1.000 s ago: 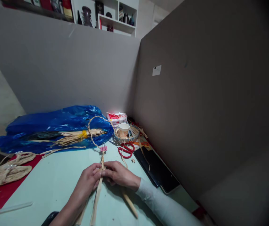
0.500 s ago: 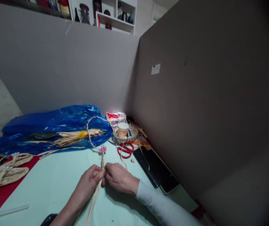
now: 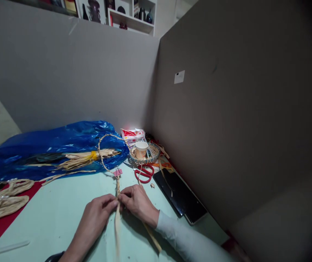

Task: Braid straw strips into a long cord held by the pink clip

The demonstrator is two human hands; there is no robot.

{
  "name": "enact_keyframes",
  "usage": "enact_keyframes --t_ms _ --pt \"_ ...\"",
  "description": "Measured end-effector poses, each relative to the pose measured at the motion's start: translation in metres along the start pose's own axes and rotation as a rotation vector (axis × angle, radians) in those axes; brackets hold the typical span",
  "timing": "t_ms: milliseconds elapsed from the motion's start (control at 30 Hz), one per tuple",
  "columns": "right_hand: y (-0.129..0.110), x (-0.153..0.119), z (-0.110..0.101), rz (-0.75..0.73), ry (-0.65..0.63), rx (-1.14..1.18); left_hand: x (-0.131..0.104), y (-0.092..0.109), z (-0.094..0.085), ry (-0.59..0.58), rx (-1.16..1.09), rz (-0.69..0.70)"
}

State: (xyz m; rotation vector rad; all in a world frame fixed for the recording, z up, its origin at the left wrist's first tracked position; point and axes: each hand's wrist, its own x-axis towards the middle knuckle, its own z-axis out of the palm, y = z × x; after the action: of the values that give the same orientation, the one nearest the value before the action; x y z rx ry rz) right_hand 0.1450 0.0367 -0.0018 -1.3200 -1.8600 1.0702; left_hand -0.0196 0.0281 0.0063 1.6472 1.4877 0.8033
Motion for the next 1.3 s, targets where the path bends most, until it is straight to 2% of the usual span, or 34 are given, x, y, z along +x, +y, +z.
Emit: enact_keyframes --t_ms 133,267,333,467,567,633,733,833,900,933,1067,1167,1300 --pt "0.001 0.001 -0.001 0.018 0.010 0.068 -0.003 0.006 -0.002 0.070 0.100 0.016" --pt "0.003 0.003 -0.001 0.055 -0.022 0.210 -0.017 0.008 0.016 0.125 0.211 0.124" --pt "0.004 0.004 -0.002 0.096 -0.065 0.308 -0.024 0.003 0.028 0.153 0.398 0.243" --pt "0.002 0.006 -0.003 0.189 -0.138 0.479 -0.032 -0.012 0.045 0.091 0.792 0.317" --pt "0.001 0.006 -0.001 0.238 -0.152 0.549 -0.035 -0.014 0.051 0.011 0.893 0.324" --pt "0.002 0.006 0.001 0.250 -0.140 0.571 -0.037 -0.009 0.048 0.015 0.836 0.323" --pt "0.005 0.006 0.004 0.241 -0.116 0.578 -0.033 0.002 0.031 0.072 0.576 0.265" --pt "0.005 0.005 0.005 0.232 -0.109 0.563 -0.020 0.010 0.009 0.187 0.148 0.046" --pt "0.002 0.004 0.004 0.228 -0.123 0.545 -0.009 0.011 0.001 0.091 -0.254 -0.076" --pt "0.000 0.003 0.004 0.224 -0.135 0.533 -0.005 0.011 0.000 0.035 -0.337 -0.091" --pt "-0.004 0.001 0.002 0.180 -0.191 0.441 0.005 0.006 0.014 -0.092 -0.496 -0.123" --pt "-0.002 0.003 -0.001 0.114 -0.192 0.314 0.005 0.000 0.023 -0.114 -0.533 -0.187" --pt "-0.001 0.002 -0.011 -0.009 -0.145 0.062 0.004 -0.006 0.025 -0.110 -0.502 -0.236"
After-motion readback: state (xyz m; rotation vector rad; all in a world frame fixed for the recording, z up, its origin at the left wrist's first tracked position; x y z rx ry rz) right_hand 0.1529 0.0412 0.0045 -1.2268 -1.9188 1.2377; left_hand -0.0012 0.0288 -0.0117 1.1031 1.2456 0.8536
